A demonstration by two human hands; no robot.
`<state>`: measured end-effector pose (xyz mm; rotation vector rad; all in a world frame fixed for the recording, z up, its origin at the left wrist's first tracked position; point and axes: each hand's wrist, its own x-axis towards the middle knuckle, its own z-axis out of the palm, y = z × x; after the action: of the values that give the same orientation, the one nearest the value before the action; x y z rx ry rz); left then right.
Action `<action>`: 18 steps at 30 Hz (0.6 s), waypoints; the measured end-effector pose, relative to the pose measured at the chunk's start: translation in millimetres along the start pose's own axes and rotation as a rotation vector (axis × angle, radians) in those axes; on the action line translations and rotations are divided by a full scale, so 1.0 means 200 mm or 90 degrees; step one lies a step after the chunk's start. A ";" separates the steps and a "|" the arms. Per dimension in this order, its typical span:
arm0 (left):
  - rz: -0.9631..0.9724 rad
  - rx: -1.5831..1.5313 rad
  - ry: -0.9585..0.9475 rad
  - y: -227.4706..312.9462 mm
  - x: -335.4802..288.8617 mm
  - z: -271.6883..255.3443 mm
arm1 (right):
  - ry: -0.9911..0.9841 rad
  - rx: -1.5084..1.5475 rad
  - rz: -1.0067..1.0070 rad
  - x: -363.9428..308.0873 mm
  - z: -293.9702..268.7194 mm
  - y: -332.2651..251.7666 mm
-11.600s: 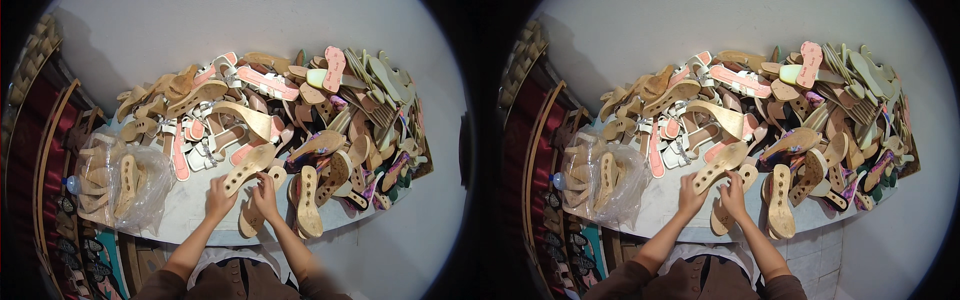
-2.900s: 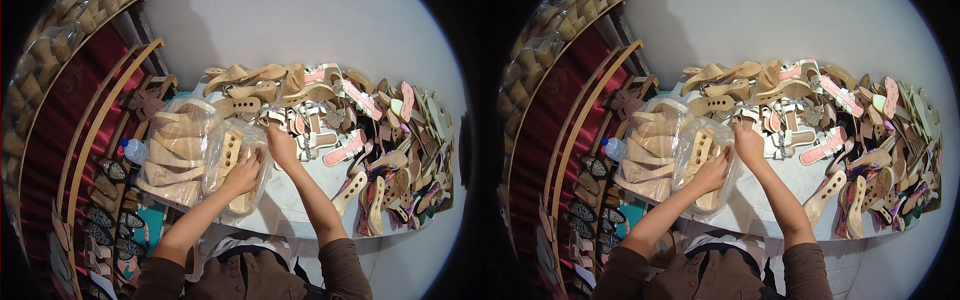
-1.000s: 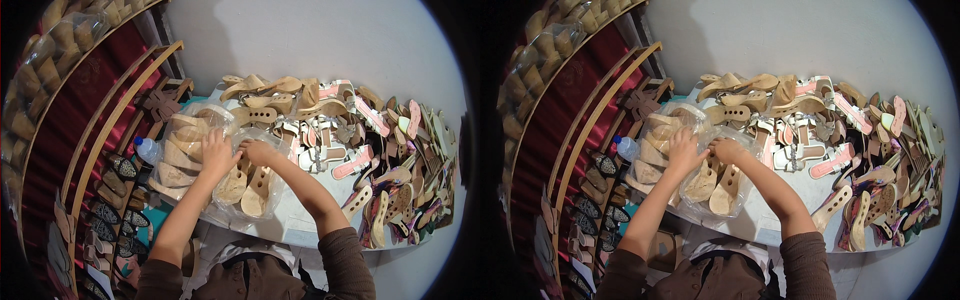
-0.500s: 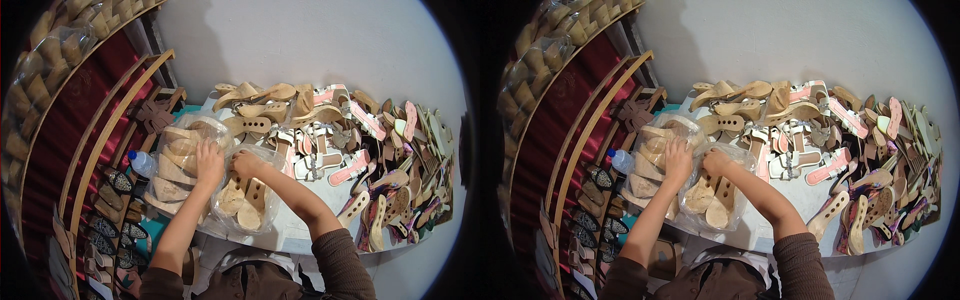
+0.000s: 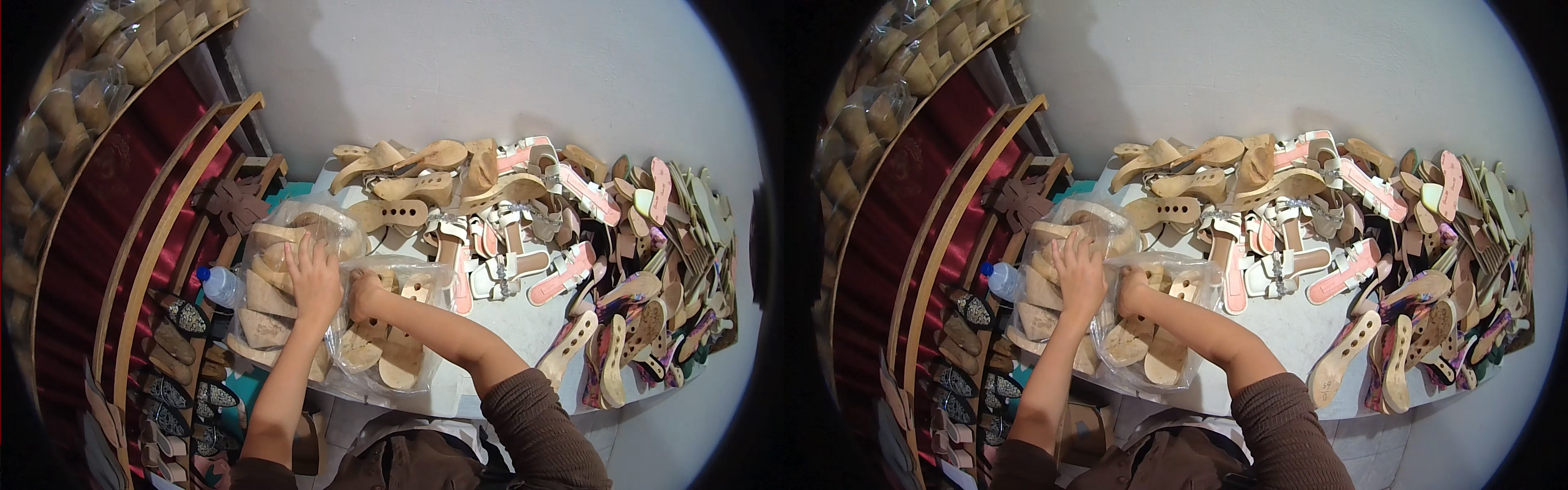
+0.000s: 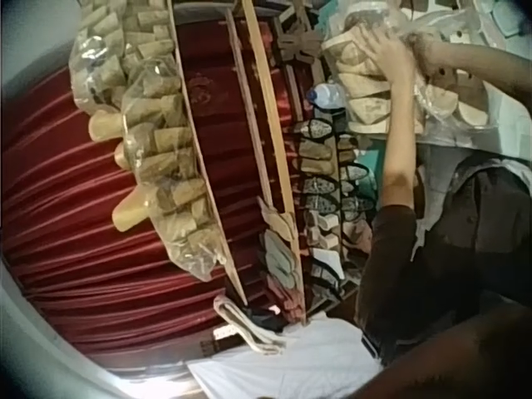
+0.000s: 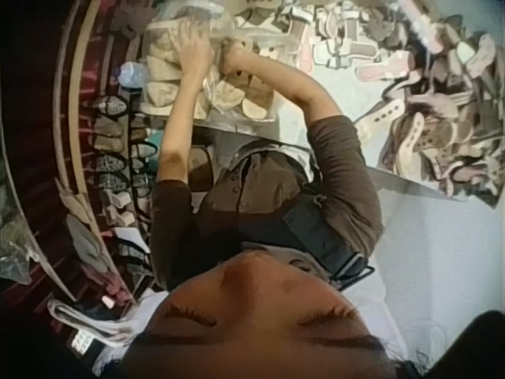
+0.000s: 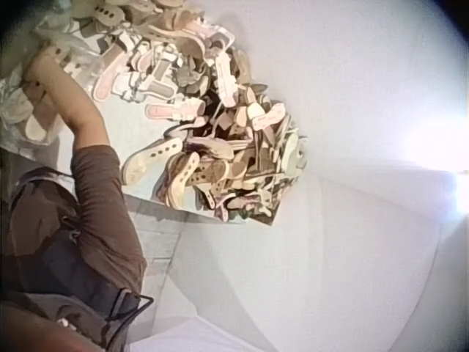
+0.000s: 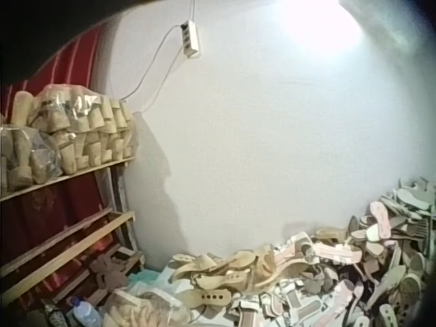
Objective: The person is sorting and organizing wooden shoe lasts and placing some of them into a clear plastic bag on a work table.
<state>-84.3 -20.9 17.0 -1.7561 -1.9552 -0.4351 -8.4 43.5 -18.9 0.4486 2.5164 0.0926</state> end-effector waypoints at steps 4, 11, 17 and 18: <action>0.016 -0.005 0.012 0.02 0.00 0.01 | 0.054 0.100 0.002 0.00 0.13 0.04; 0.041 -0.141 -0.037 0.12 0.06 -0.02 | 0.502 0.405 -0.087 -0.29 0.28 0.19; 0.125 -0.302 -0.022 0.39 0.28 -0.03 | 0.745 0.541 0.102 -0.68 0.35 0.50; 0.123 -0.348 -0.068 0.45 0.31 0.00 | 0.768 0.522 0.126 -0.69 0.40 0.55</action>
<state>0.4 41.7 44.0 -2.3203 -1.8202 -0.8859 177.0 98.6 5.8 1.2515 3.5911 -0.8762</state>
